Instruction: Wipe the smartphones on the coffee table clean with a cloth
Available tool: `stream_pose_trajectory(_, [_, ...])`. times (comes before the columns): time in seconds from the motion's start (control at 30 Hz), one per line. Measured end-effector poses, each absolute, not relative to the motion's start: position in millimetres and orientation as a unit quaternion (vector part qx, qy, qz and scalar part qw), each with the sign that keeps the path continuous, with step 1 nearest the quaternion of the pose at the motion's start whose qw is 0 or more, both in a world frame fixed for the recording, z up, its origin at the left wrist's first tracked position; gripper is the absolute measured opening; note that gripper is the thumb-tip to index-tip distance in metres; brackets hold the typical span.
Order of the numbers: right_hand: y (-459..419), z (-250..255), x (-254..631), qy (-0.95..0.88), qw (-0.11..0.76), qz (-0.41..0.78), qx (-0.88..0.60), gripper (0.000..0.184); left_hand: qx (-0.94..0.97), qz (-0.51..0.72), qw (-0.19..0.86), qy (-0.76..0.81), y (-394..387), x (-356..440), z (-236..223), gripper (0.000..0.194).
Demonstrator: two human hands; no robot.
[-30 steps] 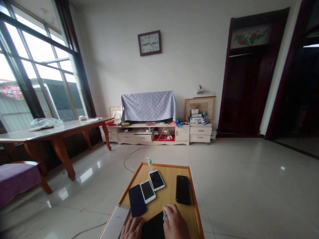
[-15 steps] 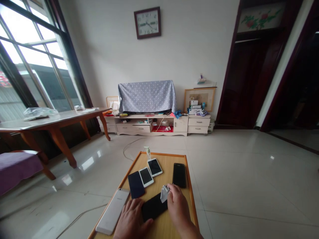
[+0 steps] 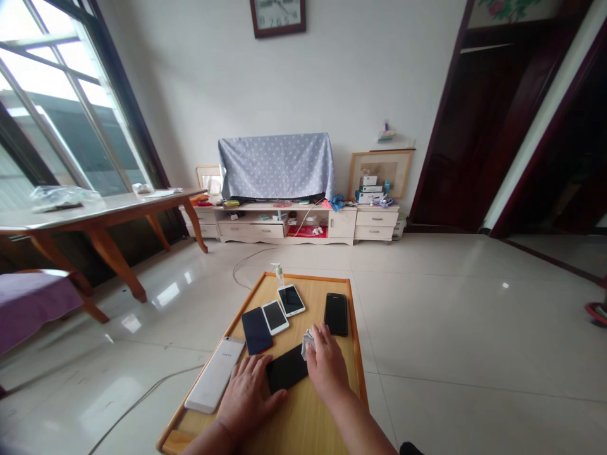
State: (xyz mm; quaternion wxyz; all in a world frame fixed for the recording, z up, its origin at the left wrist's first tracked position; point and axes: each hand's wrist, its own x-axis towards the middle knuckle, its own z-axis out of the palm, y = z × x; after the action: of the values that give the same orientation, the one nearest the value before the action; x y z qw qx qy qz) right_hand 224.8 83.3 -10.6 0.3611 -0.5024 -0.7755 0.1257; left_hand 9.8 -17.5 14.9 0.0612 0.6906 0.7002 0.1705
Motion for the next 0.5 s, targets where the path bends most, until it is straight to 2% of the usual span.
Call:
stream_pose_trajectory(0.13, [75.6,-20.7,213.6,-0.812,0.308,0.099,-0.485,0.04,0.698,0.189,0.055,0.688,-18.6,11.4,14.1,0.063])
stream_pose_trajectory(0.3, [77.2,-18.1,210.4,-0.795,0.357,0.137,-0.471,0.033,0.69,0.19,0.061,0.696,-19.3,15.1,19.8,0.055])
stream_pose_trajectory(0.5, [80.2,-3.9,212.2,-0.754,0.403,0.171,-0.49,0.028,0.685,0.177,0.071,0.703,-19.8,16.6,25.4,0.057])
